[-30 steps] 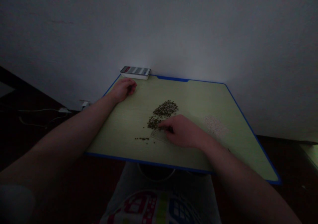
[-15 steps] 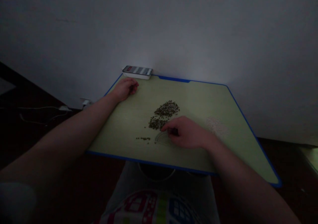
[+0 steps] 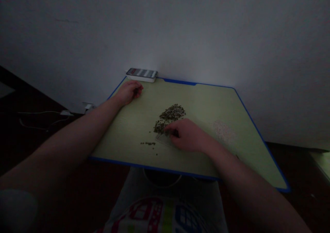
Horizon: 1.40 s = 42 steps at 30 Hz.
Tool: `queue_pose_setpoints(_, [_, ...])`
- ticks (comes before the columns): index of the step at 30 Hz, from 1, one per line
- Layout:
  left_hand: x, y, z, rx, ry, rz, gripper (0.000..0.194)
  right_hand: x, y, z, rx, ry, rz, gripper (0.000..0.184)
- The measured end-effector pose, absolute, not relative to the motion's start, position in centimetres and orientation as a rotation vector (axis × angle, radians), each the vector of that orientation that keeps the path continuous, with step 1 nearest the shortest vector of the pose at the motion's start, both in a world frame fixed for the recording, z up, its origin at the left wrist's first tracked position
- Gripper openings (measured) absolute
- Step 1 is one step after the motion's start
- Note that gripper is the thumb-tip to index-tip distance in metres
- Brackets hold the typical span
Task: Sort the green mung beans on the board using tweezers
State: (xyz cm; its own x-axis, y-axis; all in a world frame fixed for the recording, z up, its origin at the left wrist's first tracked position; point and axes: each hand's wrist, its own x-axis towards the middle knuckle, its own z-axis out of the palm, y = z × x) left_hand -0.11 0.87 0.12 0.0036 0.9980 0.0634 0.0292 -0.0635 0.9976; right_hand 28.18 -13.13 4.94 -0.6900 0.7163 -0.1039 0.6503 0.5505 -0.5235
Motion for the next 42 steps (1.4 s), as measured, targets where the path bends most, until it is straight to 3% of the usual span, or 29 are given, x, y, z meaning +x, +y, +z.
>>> queue_pose_setpoints(11, [0.0,0.5,0.4,1.294,1.231,1.231,0.01,20.9,-11.7,5.4,-0.762,-3.009,0.374,0.037])
queue_pose_setpoints(22, [-0.1,0.7,0.2,1.301,1.204,1.239,0.01,20.6,-12.5,6.3,-0.548,-3.147,0.497,0.037])
queue_pose_setpoints(31, [-0.1,0.7,0.1,1.297,1.211,1.247,0.01,23.3,-14.5,6.5,-0.749,-3.121,0.514,0.036])
queue_pose_setpoints(42, [-0.2,0.9,-0.2,1.343,1.201,1.263,0.01,26.0,-16.3,5.9,-0.989,-2.961,0.76,0.037])
